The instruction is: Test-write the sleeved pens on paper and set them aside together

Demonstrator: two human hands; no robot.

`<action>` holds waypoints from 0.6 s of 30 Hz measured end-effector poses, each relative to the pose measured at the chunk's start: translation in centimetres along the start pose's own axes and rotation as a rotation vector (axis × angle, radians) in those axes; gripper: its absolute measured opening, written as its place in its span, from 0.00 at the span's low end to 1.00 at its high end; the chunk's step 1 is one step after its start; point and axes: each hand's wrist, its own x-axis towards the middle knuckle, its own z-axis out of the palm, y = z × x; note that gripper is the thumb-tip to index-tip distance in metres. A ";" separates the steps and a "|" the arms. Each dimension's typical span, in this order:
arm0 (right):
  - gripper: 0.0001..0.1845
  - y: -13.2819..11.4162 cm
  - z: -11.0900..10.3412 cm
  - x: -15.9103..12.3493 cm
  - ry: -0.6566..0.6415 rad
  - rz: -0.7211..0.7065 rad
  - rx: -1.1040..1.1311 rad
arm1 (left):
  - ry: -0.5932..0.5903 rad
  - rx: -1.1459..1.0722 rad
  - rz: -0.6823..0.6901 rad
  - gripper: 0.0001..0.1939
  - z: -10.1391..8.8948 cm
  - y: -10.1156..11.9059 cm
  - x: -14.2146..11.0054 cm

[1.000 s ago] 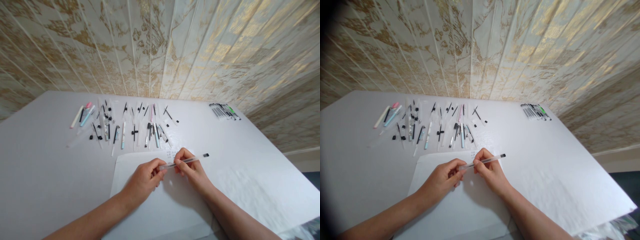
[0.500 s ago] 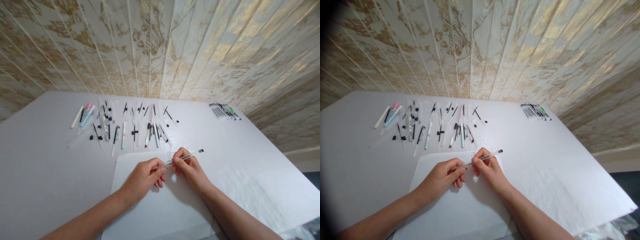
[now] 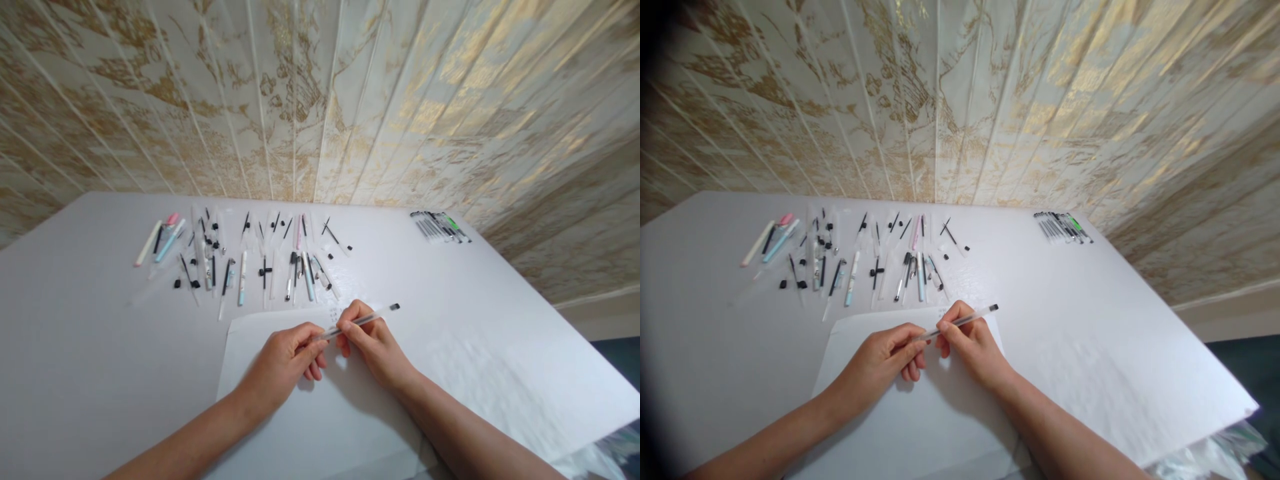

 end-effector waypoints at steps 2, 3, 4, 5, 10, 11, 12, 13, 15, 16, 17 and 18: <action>0.16 -0.2 0.3 0.1 -0.004 0.003 0.018 | 0.012 -0.001 0.008 0.13 0.1 0.0 0.1; 0.17 -0.2 0.4 0.2 -0.018 -0.001 0.024 | 0.010 -0.001 0.011 0.13 0.1 0.0 0.2; 0.17 -0.3 0.6 0.2 -0.040 -0.008 0.029 | 0.018 0.000 0.017 0.14 0.2 0.0 0.3; 0.17 -0.3 0.7 0.3 -0.067 -0.020 0.041 | 0.029 0.002 0.015 0.16 0.2 0.0 0.4; 0.17 -0.5 0.9 0.5 -0.109 -0.059 0.070 | 0.048 0.022 0.010 0.21 0.4 -0.4 0.8; 0.17 -0.6 0.8 0.5 -0.086 -0.068 0.059 | 0.039 0.033 0.013 0.21 0.4 -0.5 0.8; 0.17 -0.7 0.7 0.5 -0.058 -0.075 0.056 | 0.032 0.044 0.017 0.21 0.4 -0.6 0.7; 0.16 -0.8 0.6 0.5 -0.027 -0.075 0.065 | 0.026 0.055 0.024 0.21 0.4 -0.7 0.6; 0.17 -1.0 0.1 0.6 0.032 -0.058 0.113 | 0.021 0.076 0.042 0.22 0.5 -0.8 0.5; 0.17 -1.2 -0.2 0.7 0.056 -0.043 0.146 | 0.020 0.087 0.049 0.22 0.5 -0.9 0.5; 0.16 -1.3 -0.5 0.8 0.083 -0.033 0.170 | 0.022 0.098 0.054 0.22 0.5 -0.9 0.4; 0.16 -1.5 -1.0 0.9 0.116 -0.032 0.171 | 0.024 0.107 0.058 0.23 0.5 -0.8 0.5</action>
